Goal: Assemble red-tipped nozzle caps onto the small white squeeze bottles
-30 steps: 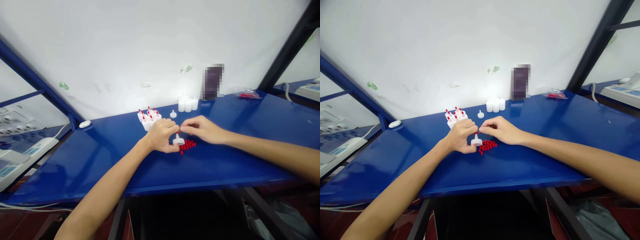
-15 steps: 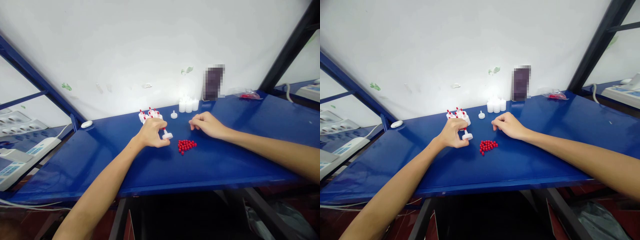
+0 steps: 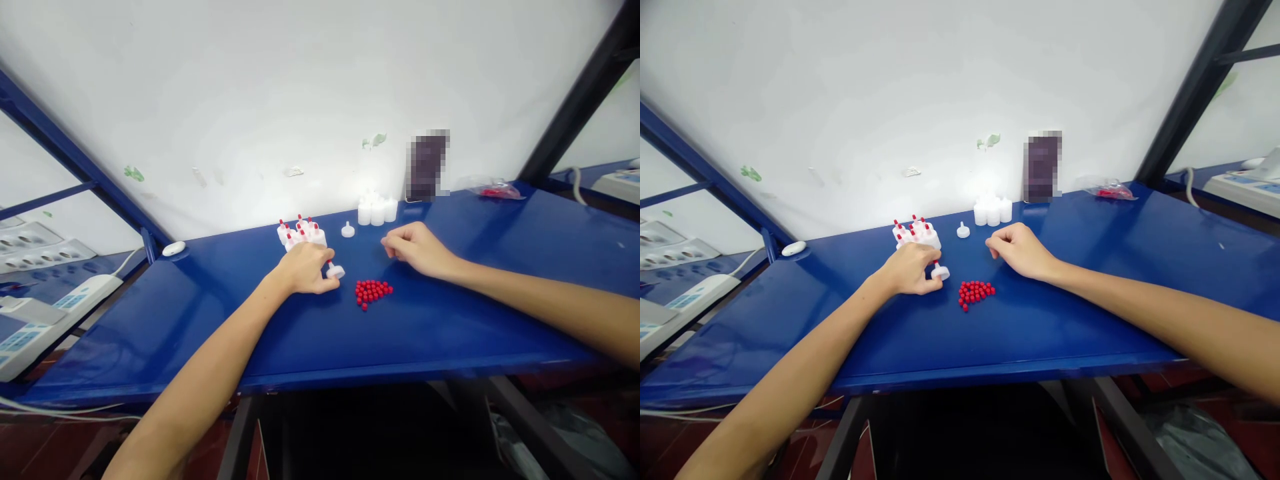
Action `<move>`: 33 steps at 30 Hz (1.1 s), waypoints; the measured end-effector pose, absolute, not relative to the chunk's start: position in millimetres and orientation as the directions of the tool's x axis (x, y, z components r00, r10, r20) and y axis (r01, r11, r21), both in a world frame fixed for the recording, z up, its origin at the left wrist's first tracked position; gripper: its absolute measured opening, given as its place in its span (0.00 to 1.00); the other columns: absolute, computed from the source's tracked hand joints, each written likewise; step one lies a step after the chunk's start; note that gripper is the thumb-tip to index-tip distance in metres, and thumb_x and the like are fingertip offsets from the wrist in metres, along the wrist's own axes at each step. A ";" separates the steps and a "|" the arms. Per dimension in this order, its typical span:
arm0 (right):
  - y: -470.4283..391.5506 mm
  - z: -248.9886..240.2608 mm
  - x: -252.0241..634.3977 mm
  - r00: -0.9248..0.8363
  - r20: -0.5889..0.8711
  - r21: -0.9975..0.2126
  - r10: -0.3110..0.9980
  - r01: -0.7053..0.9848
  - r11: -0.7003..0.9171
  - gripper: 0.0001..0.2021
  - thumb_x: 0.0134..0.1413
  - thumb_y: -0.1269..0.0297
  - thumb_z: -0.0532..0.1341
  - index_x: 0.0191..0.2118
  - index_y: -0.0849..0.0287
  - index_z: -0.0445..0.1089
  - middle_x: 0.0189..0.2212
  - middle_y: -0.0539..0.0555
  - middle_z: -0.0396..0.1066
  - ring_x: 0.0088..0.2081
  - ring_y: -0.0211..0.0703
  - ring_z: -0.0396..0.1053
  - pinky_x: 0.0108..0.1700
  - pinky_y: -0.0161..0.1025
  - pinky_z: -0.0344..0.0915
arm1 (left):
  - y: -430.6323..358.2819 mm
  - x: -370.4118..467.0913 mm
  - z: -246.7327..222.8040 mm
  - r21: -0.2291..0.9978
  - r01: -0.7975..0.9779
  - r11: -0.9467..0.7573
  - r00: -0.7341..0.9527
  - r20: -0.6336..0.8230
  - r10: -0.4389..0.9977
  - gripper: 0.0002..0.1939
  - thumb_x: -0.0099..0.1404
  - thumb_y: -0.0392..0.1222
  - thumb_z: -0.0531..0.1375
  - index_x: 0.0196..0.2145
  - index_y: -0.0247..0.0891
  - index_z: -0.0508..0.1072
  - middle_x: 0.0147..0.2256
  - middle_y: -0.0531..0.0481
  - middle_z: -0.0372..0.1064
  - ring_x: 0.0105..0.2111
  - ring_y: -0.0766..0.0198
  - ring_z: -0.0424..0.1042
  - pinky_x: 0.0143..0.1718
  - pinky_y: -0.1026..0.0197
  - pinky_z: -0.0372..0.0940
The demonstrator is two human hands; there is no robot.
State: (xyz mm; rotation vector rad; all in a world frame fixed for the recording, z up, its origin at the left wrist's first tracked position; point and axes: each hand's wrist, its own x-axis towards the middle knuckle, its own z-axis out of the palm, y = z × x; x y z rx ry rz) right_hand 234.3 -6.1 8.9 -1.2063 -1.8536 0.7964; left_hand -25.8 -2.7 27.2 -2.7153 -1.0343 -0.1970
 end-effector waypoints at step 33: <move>29.1 0.9 225.3 -0.666 0.204 -0.161 0.717 0.700 0.696 0.25 0.66 0.60 0.50 0.66 0.56 0.63 0.64 0.62 0.62 0.59 0.59 0.68 0.56 0.55 0.67 | -5.7 -28.0 40.1 -0.269 0.832 -0.485 0.541 0.200 0.817 0.32 0.60 0.71 0.57 0.43 0.38 0.71 0.30 0.42 0.74 0.29 0.50 0.74 0.29 0.58 0.59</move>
